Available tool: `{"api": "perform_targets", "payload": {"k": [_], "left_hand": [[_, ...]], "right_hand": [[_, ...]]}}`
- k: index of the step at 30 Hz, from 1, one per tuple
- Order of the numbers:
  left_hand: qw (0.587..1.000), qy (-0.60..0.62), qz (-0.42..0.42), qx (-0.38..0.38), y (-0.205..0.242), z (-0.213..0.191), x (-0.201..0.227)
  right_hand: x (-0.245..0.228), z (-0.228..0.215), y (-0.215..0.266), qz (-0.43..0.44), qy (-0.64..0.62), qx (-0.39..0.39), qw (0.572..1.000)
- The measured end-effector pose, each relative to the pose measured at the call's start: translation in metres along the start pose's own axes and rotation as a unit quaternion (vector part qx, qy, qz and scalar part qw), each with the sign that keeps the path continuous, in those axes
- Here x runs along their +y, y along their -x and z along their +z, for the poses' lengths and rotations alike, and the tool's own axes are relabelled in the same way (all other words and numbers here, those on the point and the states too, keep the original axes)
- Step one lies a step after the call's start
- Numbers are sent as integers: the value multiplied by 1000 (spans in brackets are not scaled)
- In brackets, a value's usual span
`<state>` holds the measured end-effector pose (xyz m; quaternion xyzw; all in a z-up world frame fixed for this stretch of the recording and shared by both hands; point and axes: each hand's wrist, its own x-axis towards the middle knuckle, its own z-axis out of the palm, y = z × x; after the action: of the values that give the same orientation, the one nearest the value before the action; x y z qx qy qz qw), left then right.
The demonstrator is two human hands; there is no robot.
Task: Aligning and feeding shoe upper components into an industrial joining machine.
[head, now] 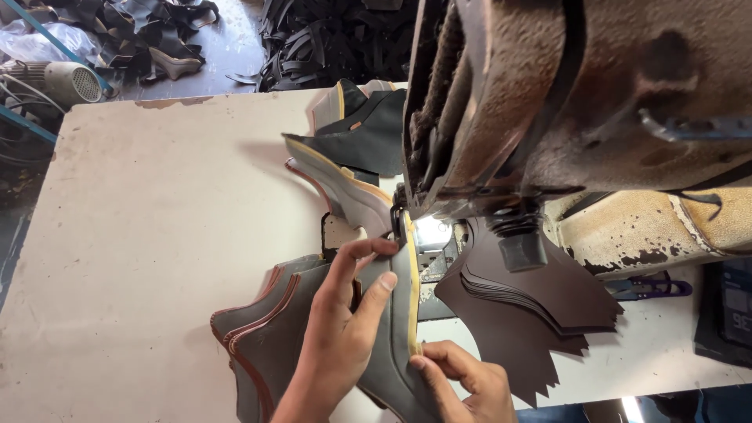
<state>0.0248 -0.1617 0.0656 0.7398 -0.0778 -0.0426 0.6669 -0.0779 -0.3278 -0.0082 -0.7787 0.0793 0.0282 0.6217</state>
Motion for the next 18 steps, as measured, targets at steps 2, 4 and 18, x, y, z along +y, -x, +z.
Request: {"api": "perform_targets", "payload": {"k": [2,4,18], "left_hand": [[1000,16,-5,-5,-5,-4,1],[999,49,-4,-6,-11,-4,-7],[998,48,-45,-11,-6,-42,31]], "right_hand": [[-13,6,-1,2,20,42,999],[-22,5,-4,-8,30,50,998],[-105,-2,-32,-19,80,74,994]]}}
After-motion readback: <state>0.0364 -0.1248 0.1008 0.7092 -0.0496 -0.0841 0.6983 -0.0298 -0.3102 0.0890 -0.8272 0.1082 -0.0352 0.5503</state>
